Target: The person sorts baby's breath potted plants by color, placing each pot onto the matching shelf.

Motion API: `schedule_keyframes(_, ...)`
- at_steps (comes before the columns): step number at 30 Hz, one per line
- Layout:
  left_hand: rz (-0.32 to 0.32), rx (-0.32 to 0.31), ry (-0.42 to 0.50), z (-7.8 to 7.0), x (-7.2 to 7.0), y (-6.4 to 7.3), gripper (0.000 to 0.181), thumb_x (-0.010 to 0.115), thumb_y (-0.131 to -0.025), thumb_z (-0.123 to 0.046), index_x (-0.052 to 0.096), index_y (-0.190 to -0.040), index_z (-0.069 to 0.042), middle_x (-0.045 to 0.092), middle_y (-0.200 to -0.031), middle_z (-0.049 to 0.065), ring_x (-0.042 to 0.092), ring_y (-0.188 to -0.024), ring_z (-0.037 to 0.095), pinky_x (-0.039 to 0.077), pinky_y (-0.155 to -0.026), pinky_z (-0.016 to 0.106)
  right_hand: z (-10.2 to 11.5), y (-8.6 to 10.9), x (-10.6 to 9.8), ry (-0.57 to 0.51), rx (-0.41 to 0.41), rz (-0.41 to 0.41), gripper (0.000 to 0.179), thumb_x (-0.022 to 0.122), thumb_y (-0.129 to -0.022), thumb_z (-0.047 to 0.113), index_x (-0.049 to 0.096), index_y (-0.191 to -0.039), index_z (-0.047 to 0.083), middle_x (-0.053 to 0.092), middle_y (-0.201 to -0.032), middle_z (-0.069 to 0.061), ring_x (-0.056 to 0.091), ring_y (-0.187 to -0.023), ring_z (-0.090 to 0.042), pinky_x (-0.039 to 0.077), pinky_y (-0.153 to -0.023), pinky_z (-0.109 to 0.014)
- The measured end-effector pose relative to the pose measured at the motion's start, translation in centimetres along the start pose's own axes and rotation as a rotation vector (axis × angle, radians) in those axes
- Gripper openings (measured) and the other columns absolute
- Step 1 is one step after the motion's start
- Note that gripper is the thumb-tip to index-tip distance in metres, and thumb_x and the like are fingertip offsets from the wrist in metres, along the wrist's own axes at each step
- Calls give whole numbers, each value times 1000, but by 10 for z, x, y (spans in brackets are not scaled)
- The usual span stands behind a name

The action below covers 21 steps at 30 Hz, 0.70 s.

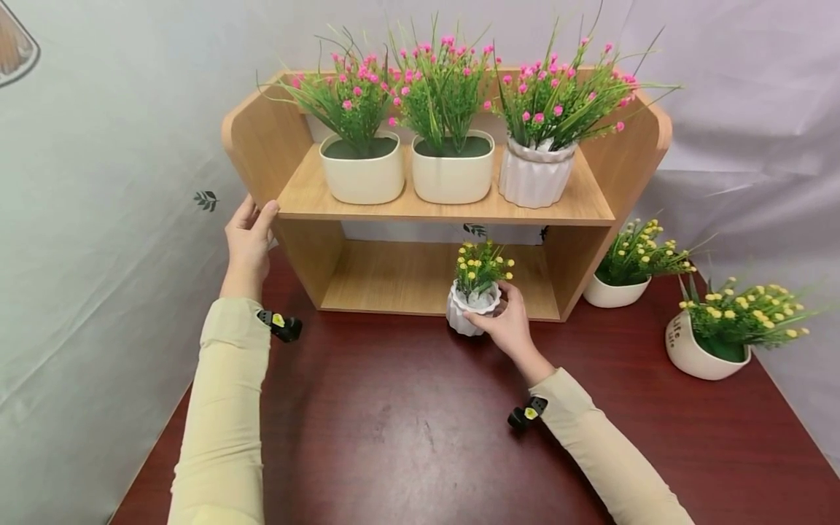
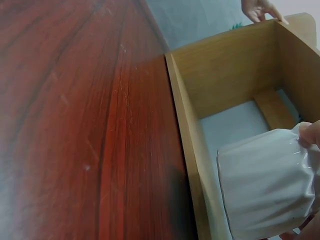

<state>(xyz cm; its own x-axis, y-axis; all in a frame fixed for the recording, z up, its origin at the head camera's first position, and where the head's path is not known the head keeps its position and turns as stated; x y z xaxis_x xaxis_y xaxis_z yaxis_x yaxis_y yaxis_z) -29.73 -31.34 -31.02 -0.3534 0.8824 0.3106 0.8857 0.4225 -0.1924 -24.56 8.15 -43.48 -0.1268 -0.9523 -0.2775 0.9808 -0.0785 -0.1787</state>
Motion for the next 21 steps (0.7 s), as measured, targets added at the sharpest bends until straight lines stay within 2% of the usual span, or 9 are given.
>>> schedule_keyframes(3,0,4,10,-1,0,1,51,68,-87,-11,55,-135,-19,49,-142,8,48,-129,21,31,-113,39,1,-4,8,10,-15,-4,79,84,-66,7,41,-130,-10,46,-126,-25,53,-105,-33,44,-76,-17)
schedule_keyframes(5,3,9,20,-1,0,1,50,68,-86,-10,56,-134,-19,51,-140,8,49,-126,20,32,-112,39,1,-6,13,25,-23,-7,78,85,-66,8,42,-129,-10,47,-125,-25,51,-108,-34,46,-83,-26)
schedule_keyframes(8,9,14,36,-1,0,0,50,69,-86,-9,57,-134,-19,53,-139,9,50,-124,20,32,-112,38,2,-8,18,47,-38,-7,78,85,-65,10,43,-128,-10,47,-124,-26,48,-113,-36,45,-92,-40)
schedule_keyframes(10,13,11,29,-1,0,0,51,69,-86,-10,56,-134,-19,52,-140,8,50,-126,19,32,-113,38,2,-8,22,49,-47,-7,78,85,-65,10,43,-127,-11,47,-124,-27,47,-114,-38,42,-95,-45)
schedule_keyframes(21,7,14,2,2,-3,-2,52,70,-86,-12,55,-135,-18,50,-142,9,48,-128,21,32,-112,38,-7,-10,39,107,-72,27,80,86,-64,14,45,-129,-10,48,-124,-27,46,-115,-39,38,-101,-49)
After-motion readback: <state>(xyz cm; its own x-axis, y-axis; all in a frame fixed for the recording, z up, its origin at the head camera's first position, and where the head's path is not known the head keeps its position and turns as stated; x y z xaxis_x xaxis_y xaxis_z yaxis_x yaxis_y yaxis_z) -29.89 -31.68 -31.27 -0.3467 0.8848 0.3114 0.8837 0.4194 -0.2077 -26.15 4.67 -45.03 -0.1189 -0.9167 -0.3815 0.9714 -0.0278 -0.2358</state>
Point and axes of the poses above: each hand's wrist, its own y-axis away from the middle knuckle, its own x-axis out of the palm, z = x × y, the point moved 2 cm from there along -y, towards the middle knuckle
